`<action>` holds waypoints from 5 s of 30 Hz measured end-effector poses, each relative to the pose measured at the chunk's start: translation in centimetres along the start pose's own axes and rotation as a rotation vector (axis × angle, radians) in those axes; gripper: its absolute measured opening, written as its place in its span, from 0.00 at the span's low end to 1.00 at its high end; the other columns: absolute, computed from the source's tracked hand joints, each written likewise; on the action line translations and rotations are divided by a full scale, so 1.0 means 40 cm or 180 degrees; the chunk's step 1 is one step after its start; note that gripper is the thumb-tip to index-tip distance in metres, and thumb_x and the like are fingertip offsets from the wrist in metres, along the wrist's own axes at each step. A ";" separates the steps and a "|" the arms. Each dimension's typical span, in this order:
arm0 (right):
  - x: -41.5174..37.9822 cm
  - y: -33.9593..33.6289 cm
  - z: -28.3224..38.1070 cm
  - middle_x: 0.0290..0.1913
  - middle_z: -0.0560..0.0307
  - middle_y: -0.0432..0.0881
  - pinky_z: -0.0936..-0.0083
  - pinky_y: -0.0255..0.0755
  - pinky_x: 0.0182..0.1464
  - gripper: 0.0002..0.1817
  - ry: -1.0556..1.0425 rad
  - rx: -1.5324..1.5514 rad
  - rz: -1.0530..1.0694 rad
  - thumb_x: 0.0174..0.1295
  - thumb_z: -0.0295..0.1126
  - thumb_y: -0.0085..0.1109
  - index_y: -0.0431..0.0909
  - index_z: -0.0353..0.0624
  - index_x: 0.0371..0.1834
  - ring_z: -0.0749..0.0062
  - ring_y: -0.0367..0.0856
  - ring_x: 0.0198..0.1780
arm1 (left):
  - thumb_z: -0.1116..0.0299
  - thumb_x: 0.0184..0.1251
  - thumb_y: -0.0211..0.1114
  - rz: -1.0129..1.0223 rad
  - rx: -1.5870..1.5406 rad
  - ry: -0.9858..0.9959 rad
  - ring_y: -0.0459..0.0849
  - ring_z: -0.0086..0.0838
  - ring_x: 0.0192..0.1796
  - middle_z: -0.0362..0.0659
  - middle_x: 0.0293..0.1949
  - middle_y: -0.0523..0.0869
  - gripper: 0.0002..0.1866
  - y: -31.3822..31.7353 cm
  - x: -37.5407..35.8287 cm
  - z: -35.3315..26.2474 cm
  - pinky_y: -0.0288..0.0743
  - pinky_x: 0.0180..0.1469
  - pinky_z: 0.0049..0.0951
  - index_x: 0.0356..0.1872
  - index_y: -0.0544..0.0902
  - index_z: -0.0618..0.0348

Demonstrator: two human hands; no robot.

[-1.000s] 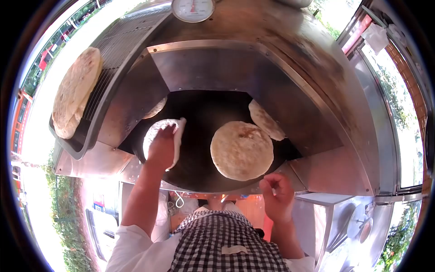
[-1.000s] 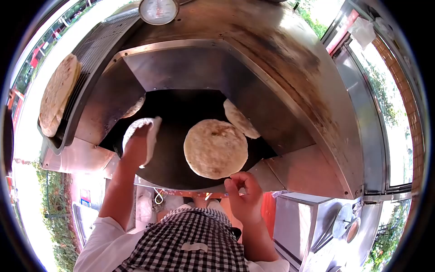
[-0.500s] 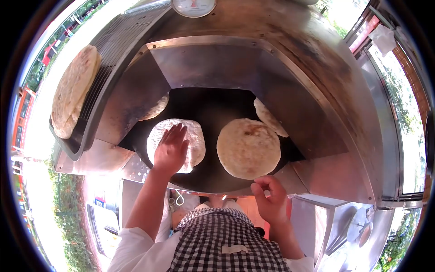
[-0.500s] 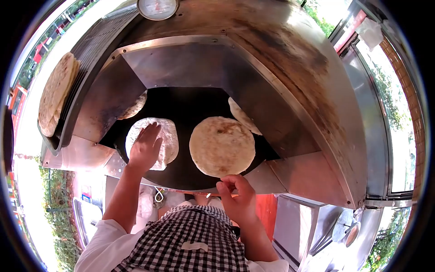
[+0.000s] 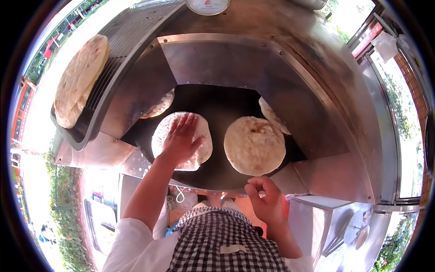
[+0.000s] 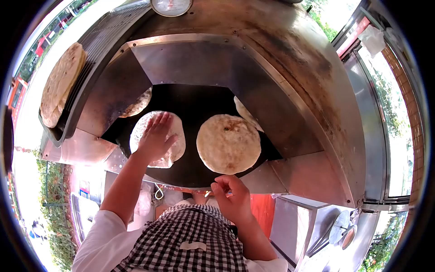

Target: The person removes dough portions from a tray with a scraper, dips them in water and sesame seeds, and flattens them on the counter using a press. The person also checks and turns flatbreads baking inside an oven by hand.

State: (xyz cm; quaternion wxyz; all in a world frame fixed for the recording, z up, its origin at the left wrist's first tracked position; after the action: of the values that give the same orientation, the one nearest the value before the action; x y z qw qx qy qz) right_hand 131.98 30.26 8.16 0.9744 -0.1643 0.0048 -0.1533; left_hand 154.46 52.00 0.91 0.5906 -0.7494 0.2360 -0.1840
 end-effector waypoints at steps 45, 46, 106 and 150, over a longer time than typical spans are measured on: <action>-0.038 0.094 -0.018 0.40 0.53 0.90 0.75 0.82 0.42 0.10 0.0174 0.0167 0.0463 0.73 0.29 0.72 0.86 0.35 0.51 0.74 0.89 0.40 | 0.35 0.82 0.53 -0.0259 -0.0201 0.0774 0.59 0.51 0.88 0.53 0.84 0.67 0.44 0.006 -0.120 -0.150 0.44 0.89 0.62 0.85 0.65 0.59; -0.038 0.096 -0.013 0.40 0.53 0.90 0.75 0.82 0.42 0.10 0.0153 0.0101 0.0461 0.73 0.29 0.72 0.86 0.35 0.51 0.74 0.89 0.40 | 0.34 0.83 0.53 -0.0250 -0.0036 0.0810 0.59 0.51 0.88 0.53 0.84 0.67 0.44 0.035 -0.102 -0.147 0.44 0.89 0.62 0.85 0.65 0.59; 0.209 0.293 -0.050 0.83 0.38 0.69 0.42 0.51 0.87 0.36 -0.1024 -0.2971 0.0881 0.78 0.47 0.58 0.70 0.30 0.78 0.48 0.63 0.86 | 0.53 0.83 0.63 -0.0357 -0.0243 0.0674 0.61 0.47 0.88 0.53 0.85 0.67 0.36 -0.034 -0.077 -0.045 0.49 0.90 0.53 0.84 0.67 0.59; -0.073 0.245 -0.016 0.83 0.37 0.69 0.38 0.51 0.86 0.41 -0.1073 -0.2996 0.0925 0.76 0.53 0.60 0.69 0.30 0.80 0.46 0.65 0.85 | 0.36 0.81 0.58 -0.0385 0.0102 0.0876 0.57 0.44 0.90 0.53 0.87 0.62 0.47 -0.018 -0.112 -0.080 0.40 0.89 0.62 0.86 0.61 0.64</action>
State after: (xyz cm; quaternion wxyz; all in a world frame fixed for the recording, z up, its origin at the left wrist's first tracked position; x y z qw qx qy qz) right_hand 132.06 39.76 4.30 0.7935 -0.6047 -0.0610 0.0309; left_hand 149.11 52.14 2.35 0.5524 -0.7205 0.2660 -0.3240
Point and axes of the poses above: each hand's wrist, its own x-axis towards the middle knuckle, its own y-axis out of the palm, z = x × y, the point moved 8 cm from there along x, towards the middle knuckle
